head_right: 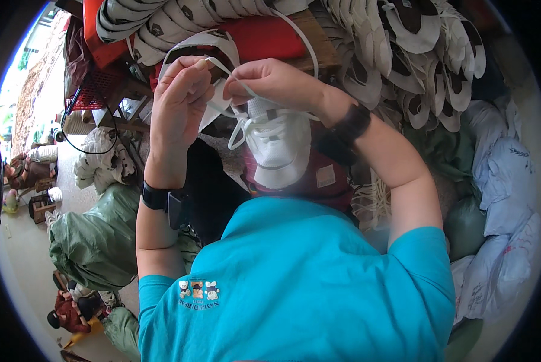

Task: The person threads white shoelaces through the eyelets of a white sneaker, pulling them tight and adjusting the fit. They then place the shoe aside and repeat the lacing process on a second white sneaker.

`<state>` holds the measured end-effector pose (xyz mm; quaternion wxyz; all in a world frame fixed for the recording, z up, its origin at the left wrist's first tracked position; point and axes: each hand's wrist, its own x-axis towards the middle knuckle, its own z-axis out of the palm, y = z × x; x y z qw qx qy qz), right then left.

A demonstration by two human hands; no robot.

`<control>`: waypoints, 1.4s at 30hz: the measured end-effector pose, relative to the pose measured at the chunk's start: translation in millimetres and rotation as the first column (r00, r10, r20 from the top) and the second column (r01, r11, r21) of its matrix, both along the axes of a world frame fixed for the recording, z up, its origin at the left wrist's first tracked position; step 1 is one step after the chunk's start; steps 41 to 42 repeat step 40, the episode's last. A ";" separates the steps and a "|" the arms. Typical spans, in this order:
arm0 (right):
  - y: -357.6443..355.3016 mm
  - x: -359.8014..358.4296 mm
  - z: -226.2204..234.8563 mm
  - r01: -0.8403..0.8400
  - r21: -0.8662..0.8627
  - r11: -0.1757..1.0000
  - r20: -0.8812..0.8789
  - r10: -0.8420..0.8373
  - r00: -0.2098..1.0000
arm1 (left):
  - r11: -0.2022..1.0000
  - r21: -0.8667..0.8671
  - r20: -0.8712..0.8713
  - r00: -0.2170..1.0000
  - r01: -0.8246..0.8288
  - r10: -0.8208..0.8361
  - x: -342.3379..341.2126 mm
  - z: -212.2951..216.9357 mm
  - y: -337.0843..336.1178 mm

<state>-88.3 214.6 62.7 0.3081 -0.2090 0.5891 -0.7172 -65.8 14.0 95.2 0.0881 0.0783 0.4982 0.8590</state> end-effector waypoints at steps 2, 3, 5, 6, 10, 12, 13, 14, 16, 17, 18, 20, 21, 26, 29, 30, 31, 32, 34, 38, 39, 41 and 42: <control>3.3 -2.4 -1.0 0.030 -0.060 0.998 -0.005 -0.031 1.000 | 1.000 0.030 -0.001 1.000 -0.009 0.009 0.3 -3.3 -2.1; 1.9 -2.3 -2.0 0.028 -0.037 0.999 -0.033 -0.029 0.999 | 0.999 0.046 0.002 1.000 -0.004 0.004 0.6 -4.4 0.7; -1.0 -1.3 -1.9 0.024 0.008 1.000 -0.088 -0.024 0.996 | 0.999 0.052 -0.016 1.000 0.008 -0.008 1.9 -4.5 6.3; -0.7 -1.1 1.1 -0.030 0.086 0.996 -0.130 0.041 0.991 | 0.999 0.043 -0.036 0.999 0.018 -0.017 3.9 -3.1 9.5; -2.2 1.8 9.2 -0.147 0.267 0.952 -0.168 0.196 0.966 | 0.992 -0.124 -0.064 0.997 0.028 -0.036 16.0 5.2 11.7; -3.6 2.1 1.7 -0.097 0.238 0.966 -0.192 0.144 0.971 | 0.979 -0.197 -0.104 0.991 0.059 -0.081 13.3 0.4 5.8; -4.7 2.6 -3.5 0.015 0.103 0.995 -0.098 -0.005 0.995 | 0.995 -0.095 -0.104 0.994 0.021 -0.031 10.7 -2.6 6.8; -6.0 2.9 -8.1 0.143 -0.022 0.990 0.015 -0.142 0.990 | 1.000 0.008 -0.098 0.995 -0.017 0.018 7.9 -4.3 8.7; 2.6 4.4 -7.0 0.335 -0.121 0.935 0.260 -0.296 0.919 | 0.970 0.243 0.019 1.000 -0.026 0.022 9.8 -1.8 6.5; 13.4 4.2 -8.8 0.356 -0.139 0.924 0.287 -0.306 0.908 | 0.958 0.286 0.035 0.999 0.006 -0.016 9.4 -11.0 -2.8; 26.0 2.0 -10.6 0.376 -0.157 0.913 0.314 -0.315 0.896 | 0.944 0.329 0.047 0.997 0.036 -0.055 7.8 -26.9 -17.1; 51.8 2.5 -10.7 0.438 -0.146 0.887 0.316 -0.378 0.870 | 0.951 0.309 0.094 0.995 -0.019 -0.010 8.1 -39.5 -34.6; 64.9 4.1 -13.1 0.472 -0.112 0.874 0.258 -0.433 0.864 | 0.963 0.260 0.091 0.995 -0.066 0.043 10.0 -43.2 -44.8; 93.0 23.7 -13.1 0.391 0.257 0.884 0.051 -0.417 0.907 | 0.961 -0.136 0.035 0.968 -0.240 0.247 16.5 -56.3 -53.5; 81.4 36.4 -16.3 0.324 0.406 0.855 -0.086 -0.317 0.945 | 0.921 -0.348 -0.026 0.984 -0.173 0.175 24.7 -66.4 -38.8; 80.1 38.6 -17.1 0.313 0.409 0.857 -0.148 -0.277 0.950 | 0.907 -0.397 -0.035 0.989 -0.144 0.142 24.8 -71.8 -36.8; 80.7 38.0 -22.6 0.287 0.396 0.872 -0.176 -0.234 0.956 | 0.898 -0.419 -0.047 0.990 -0.139 0.131 26.6 -76.4 -32.9; 81.8 36.7 -31.5 0.259 0.385 0.886 -0.205 -0.191 0.960 | 0.888 -0.440 -0.058 0.991 -0.134 0.121 29.0 -80.5 -27.9; 82.0 38.3 -36.1 0.204 0.381 0.902 -0.229 -0.122 0.966 | 0.870 -0.482 -0.058 0.995 -0.103 0.086 31.8 -83.3 -23.0; 85.7 36.6 -21.8 0.013 0.512 0.859 0.099 -0.074 0.992 | 0.847 -0.523 -0.092 0.994 -0.094 0.053 36.4 -92.1 -18.1; 87.9 36.4 -22.5 0.010 0.491 0.871 0.160 -0.102 0.982 | 0.829 -0.554 -0.086 0.996 -0.080 0.039 36.9 -93.0 -18.8; 90.7 36.3 -24.7 0.008 0.470 0.883 0.222 -0.127 0.967 | 0.809 -0.584 -0.079 0.997 -0.067 0.025 37.3 -93.6 -20.3; 90.7 36.3 -24.7 0.008 0.470 0.883 0.222 -0.127 0.967 | 0.809 -0.584 -0.079 0.997 -0.067 0.025 37.3 -93.6 -20.3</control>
